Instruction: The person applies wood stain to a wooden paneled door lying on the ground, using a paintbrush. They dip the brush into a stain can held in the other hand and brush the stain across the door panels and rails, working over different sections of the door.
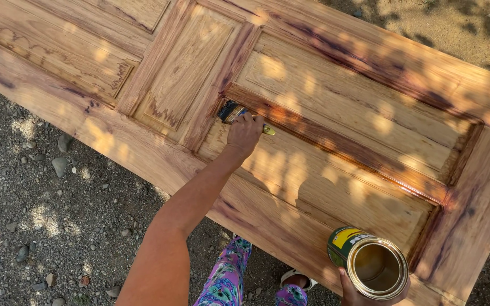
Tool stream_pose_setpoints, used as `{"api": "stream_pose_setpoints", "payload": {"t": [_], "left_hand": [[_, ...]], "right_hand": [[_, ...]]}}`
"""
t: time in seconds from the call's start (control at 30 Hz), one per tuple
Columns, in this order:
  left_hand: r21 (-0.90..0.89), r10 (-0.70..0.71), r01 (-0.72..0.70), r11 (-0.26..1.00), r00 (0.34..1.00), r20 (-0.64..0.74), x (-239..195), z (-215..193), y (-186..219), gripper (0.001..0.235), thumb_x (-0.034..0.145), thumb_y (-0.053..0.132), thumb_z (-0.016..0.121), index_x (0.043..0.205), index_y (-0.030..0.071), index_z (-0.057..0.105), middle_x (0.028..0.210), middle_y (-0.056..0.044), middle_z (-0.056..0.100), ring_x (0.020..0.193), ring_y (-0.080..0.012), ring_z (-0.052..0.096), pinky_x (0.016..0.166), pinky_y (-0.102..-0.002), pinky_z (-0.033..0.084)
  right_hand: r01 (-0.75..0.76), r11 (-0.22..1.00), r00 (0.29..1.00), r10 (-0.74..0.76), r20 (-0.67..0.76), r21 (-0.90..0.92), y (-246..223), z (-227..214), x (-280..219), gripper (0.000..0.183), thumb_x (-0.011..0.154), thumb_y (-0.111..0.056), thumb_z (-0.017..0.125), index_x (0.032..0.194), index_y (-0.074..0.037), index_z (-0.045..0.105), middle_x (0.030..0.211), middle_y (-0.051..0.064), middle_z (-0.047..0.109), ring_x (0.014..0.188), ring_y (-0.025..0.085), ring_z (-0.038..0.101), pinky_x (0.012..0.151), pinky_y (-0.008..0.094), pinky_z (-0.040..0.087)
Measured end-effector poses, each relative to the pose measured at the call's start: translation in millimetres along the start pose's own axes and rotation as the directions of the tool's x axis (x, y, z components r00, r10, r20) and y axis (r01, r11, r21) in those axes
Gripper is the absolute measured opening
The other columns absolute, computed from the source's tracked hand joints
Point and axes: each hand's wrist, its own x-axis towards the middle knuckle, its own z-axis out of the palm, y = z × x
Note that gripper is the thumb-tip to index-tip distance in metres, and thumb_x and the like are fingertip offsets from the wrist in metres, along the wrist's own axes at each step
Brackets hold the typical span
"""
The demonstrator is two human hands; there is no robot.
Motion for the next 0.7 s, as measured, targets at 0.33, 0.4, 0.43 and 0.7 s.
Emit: {"api": "stream_pose_setpoints", "payload": {"t": [0.33,0.4,0.43,0.7], "left_hand": [[-0.005,-0.054,0.053,0.999,0.998,-0.04,-6,-2,-11,0.03,0.092,0.014,0.075,0.113,0.002,0.058,0.094,-0.022,0.062,0.072,-0.0273,0.068,0.053,-0.039,0.06],[-0.006,-0.054,0.053,0.999,0.997,-0.062,3,7,-12,0.024,0.096,0.012,0.074,0.111,0.003,0.058,0.093,-0.021,0.062,0.074,-0.0274,0.068,0.053,-0.039,0.059],[-0.009,-0.054,0.053,0.999,0.995,-0.081,7,12,-13,0.018,0.1,0.01,0.072,0.11,0.004,0.057,0.093,-0.021,0.061,0.076,-0.0274,0.069,0.052,-0.039,0.058],[-0.168,-0.152,0.185,0.968,0.969,0.196,9,-14,-6,0.021,0.098,0.012,0.07,0.111,0.001,0.057,0.094,-0.025,0.065,0.075,-0.0302,0.074,0.05,-0.04,0.06]], "right_hand": [[0.015,0.998,0.996,-0.01,0.084,-0.059,-10,-8,11,0.113,0.073,-0.019,0.086,0.159,0.001,0.016,0.158,0.024,0.041,0.144,0.033,0.051,0.124,0.047,0.044],[0.094,0.98,0.96,-0.043,0.277,-0.173,106,-22,-19,0.09,0.074,-0.01,0.084,0.149,0.0,0.035,0.151,0.022,0.051,0.142,0.033,0.054,0.125,0.049,0.042],[0.192,0.944,0.885,-0.048,0.463,-0.269,158,-42,-37,0.069,0.075,-0.002,0.081,0.139,-0.002,0.055,0.144,0.019,0.061,0.14,0.033,0.057,0.126,0.051,0.041],[-0.251,0.964,0.935,0.266,0.235,-0.093,141,-35,-48,0.065,0.081,-0.01,0.08,0.141,0.003,0.057,0.143,0.02,0.061,0.135,0.031,0.057,0.118,0.045,0.044]]}}
